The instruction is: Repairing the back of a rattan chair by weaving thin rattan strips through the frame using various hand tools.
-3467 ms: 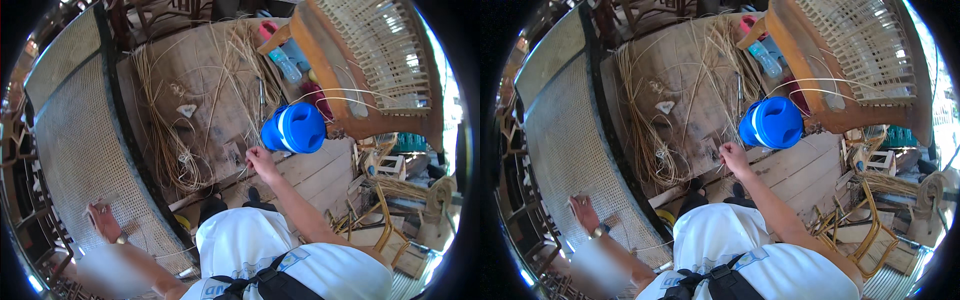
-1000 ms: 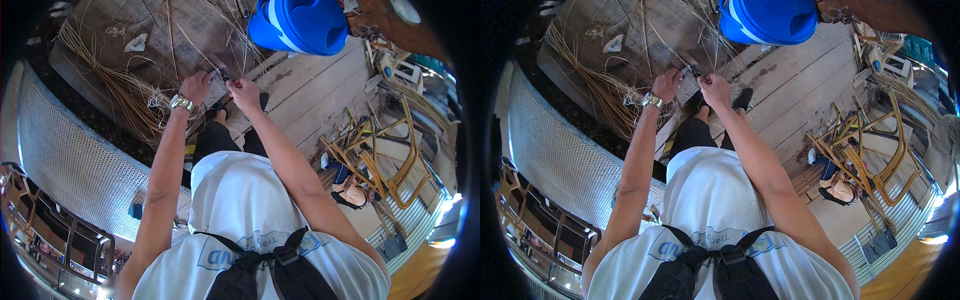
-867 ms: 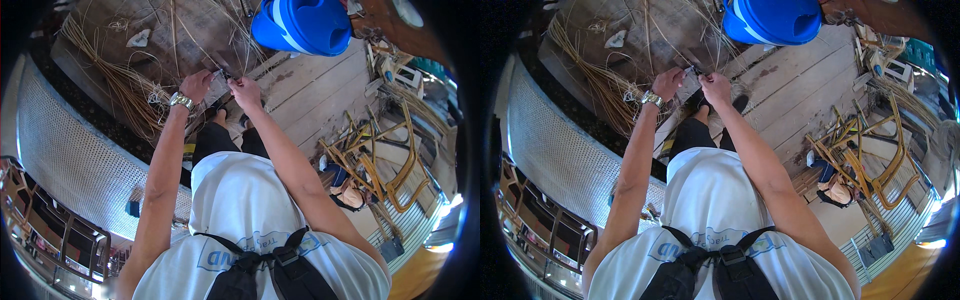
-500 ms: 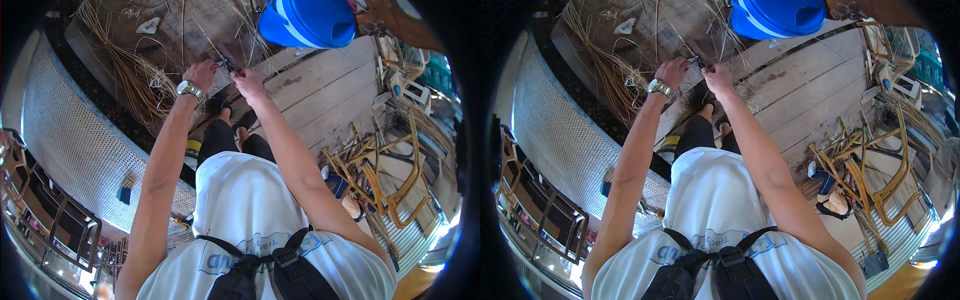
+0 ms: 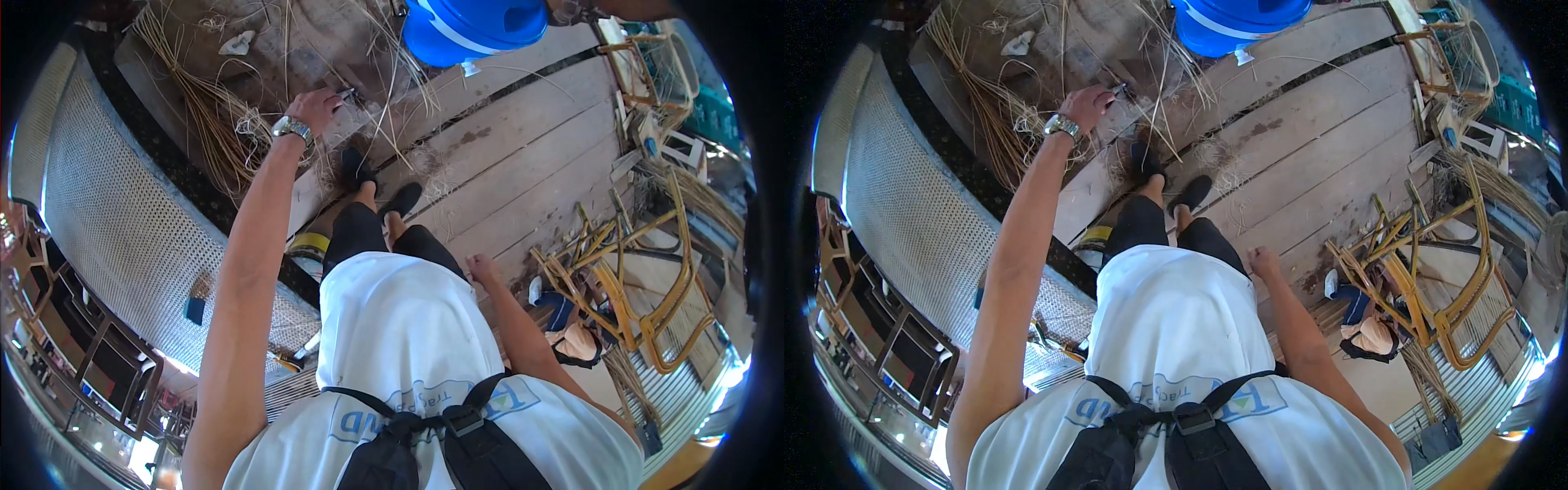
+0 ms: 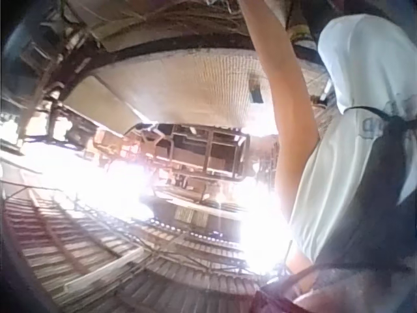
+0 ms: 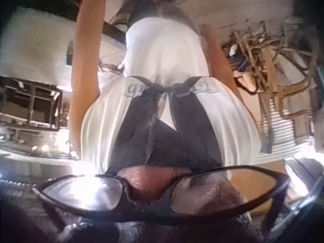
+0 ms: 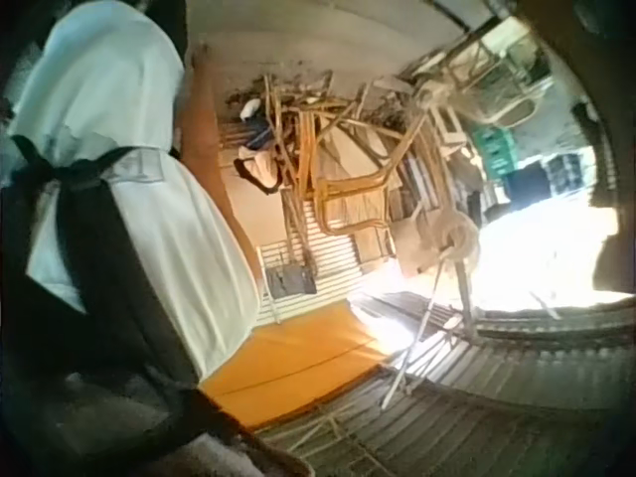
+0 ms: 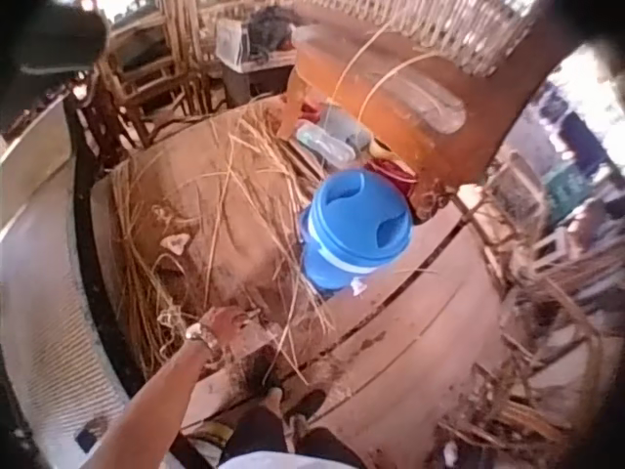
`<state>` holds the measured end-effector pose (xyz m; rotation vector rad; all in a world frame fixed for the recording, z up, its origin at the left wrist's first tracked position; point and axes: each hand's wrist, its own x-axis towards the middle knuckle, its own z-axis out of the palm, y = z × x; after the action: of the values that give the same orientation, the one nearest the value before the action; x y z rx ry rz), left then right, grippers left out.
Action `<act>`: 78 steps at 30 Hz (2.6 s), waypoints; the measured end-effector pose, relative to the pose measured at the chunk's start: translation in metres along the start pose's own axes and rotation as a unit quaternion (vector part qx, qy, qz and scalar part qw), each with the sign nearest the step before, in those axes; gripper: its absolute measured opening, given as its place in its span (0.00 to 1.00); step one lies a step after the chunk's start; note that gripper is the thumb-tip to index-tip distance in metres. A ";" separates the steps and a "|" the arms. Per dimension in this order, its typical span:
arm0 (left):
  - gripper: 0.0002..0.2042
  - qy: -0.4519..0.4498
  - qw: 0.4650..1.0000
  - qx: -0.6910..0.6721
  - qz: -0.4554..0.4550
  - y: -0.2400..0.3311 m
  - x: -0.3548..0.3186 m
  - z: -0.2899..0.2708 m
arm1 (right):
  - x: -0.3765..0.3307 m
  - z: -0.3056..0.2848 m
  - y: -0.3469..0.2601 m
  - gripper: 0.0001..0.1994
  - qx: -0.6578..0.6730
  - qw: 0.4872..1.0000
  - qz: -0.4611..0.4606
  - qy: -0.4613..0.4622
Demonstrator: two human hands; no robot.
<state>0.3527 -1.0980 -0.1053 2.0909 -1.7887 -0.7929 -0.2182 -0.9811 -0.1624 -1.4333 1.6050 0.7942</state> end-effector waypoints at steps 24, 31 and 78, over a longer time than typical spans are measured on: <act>0.14 0.001 1.000 -0.018 -0.017 0.000 0.010 0.000 | 0.056 -0.087 -0.357 0.17 -0.011 0.915 -0.344 0.212; 0.14 -0.006 0.994 -0.069 -0.085 -0.004 0.010 0.002 | 0.027 -0.006 -0.029 0.18 -0.083 0.983 -0.147 0.068; 0.13 -0.037 0.994 -0.064 -0.083 -0.004 0.014 -0.001 | 0.024 -0.104 -0.331 0.31 0.174 0.882 -0.415 0.139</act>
<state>0.3578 -1.1112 -0.1097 2.1722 -1.5667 -1.0127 0.0912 -1.1332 -0.1142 -1.7849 1.0590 -0.1981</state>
